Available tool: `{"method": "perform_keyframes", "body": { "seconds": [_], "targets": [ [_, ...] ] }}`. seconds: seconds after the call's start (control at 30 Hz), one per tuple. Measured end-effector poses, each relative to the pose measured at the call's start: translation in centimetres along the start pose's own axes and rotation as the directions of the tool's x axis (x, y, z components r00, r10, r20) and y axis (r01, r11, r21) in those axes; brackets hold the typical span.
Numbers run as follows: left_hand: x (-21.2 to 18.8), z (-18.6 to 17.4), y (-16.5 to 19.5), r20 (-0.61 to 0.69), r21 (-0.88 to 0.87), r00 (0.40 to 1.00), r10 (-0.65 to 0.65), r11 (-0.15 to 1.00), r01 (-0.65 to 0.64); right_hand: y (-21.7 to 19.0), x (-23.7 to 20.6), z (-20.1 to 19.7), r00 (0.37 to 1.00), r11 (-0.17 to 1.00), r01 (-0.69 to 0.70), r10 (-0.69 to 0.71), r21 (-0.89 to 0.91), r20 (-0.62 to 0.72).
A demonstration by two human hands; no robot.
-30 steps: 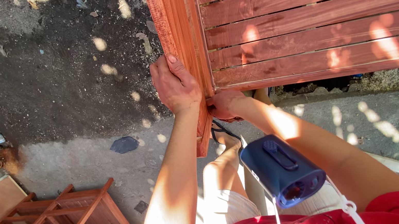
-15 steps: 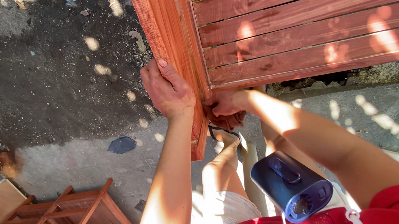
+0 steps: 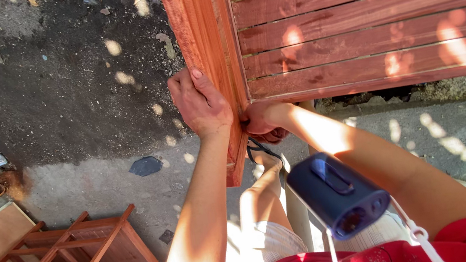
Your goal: The person applies a reddish wood stain or preservative to a slatted wooden bench and its frame outdoors, rubbing the liquid in by hand with a cloth. They work along the rails, seat slats and edges, repositioning around the structure to coat untreated bare wood sections.
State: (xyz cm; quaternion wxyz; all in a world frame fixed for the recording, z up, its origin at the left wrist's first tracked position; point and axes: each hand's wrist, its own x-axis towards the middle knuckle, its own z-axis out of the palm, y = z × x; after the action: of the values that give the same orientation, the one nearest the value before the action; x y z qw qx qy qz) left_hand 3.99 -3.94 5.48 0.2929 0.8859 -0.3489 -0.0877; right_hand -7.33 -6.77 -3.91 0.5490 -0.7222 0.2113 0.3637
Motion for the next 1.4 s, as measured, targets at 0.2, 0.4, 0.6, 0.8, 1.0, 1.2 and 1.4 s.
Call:
{"method": "perform_keyframes", "body": {
  "seconds": [0.2, 0.4, 0.6, 0.8, 1.0, 1.2, 1.4],
  "targets": [
    [-0.1, 0.1, -0.2, 0.021, 0.054, 1.000, -0.012, 0.998, 0.011, 3.2, -3.5, -1.2, 0.997, 0.931, -0.053, 0.028, 0.360, 0.074],
    [-0.1, -0.4, 0.8, 0.030, 0.005, 0.998, -0.060, 0.998, 0.060, 4.4, -4.7, -4.0, 0.763, 0.848, 0.456, -0.217, 0.269, -0.608],
    [-0.1, -0.2, 0.2, 0.022, -0.007, 0.999, -0.032, 0.999, 0.033, 0.8, 1.1, -6.1, 0.789, 0.993, -0.078, 0.007, -0.088, -0.614],
    [-0.3, -0.1, 0.3, 0.025, -0.010, 0.998, -0.055, 0.998, 0.055, 1.2, -1.6, 2.0, 0.940, 0.898, -0.032, -0.122, -0.440, -0.317],
    [-0.1, -0.6, 1.1, 0.041, 0.014, 0.996, -0.076, 0.997, 0.075, 2.8, 0.3, -2.9, 0.925, 0.790, 0.094, -0.294, -0.606, -0.240],
    [0.0, -0.9, 1.1, 0.054, 0.003, 0.995, -0.087, 0.996, 0.087, 2.6, 3.6, -19.4, 0.704, 0.903, -0.116, -0.220, -0.415, -0.675],
    [0.0, -0.7, 0.8, 0.044, 0.025, 0.995, -0.084, 0.996, 0.083, 1.7, 5.5, -21.5, 0.520, 0.926, -0.133, -0.238, -0.353, -0.821]
  ]
}}
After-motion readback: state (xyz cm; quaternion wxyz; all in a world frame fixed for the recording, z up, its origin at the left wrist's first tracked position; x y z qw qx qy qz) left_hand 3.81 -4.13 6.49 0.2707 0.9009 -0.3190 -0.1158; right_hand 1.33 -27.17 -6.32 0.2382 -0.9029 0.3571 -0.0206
